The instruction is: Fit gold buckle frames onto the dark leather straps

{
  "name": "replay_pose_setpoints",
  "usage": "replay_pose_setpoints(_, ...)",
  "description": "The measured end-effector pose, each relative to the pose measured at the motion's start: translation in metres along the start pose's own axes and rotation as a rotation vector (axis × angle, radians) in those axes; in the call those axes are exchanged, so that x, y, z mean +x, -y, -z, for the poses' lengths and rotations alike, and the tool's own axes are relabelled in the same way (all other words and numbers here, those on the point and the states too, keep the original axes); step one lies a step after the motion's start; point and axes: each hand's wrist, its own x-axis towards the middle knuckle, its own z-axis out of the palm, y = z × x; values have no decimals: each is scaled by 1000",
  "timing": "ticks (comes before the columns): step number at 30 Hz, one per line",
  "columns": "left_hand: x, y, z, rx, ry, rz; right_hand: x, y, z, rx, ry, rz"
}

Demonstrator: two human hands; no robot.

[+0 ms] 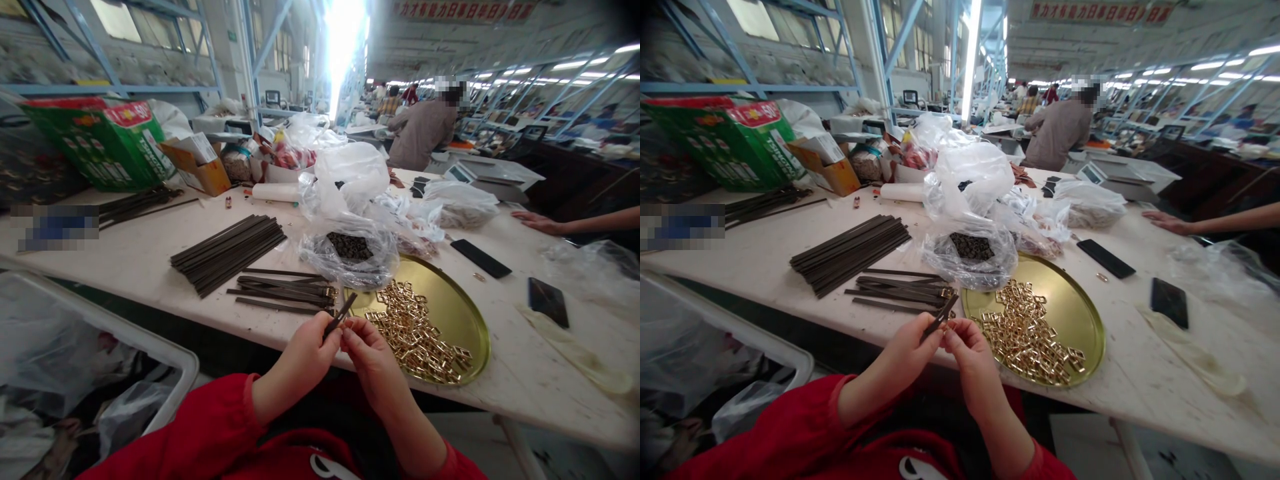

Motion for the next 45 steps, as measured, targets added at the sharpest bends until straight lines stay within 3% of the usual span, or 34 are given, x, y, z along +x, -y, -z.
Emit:
replay_pose_setpoints(7,5,-1,6,-57,62,-12,-2,9,6,-224,48,85)
replay_pose_setpoints(19,3,2,2,145,65,-13,-1,7,5,-289,25,120)
replay_pose_setpoints(24,4,1,2,155,52,-7,1,-1,10,-529,-83,280)
replay_pose_setpoints(30,4,2,3,89,92,6,2,6,9,-280,40,46)
replay_pose_setpoints(35,5,2,4,145,97,8,4,7,10,-322,66,7)
replay_pose_setpoints(40,5,3,4,181,107,-12,5,0,13,-429,69,75)
replay_pose_setpoints(45,3,5,1,223,109,-13,3,-7,14,-626,25,259)
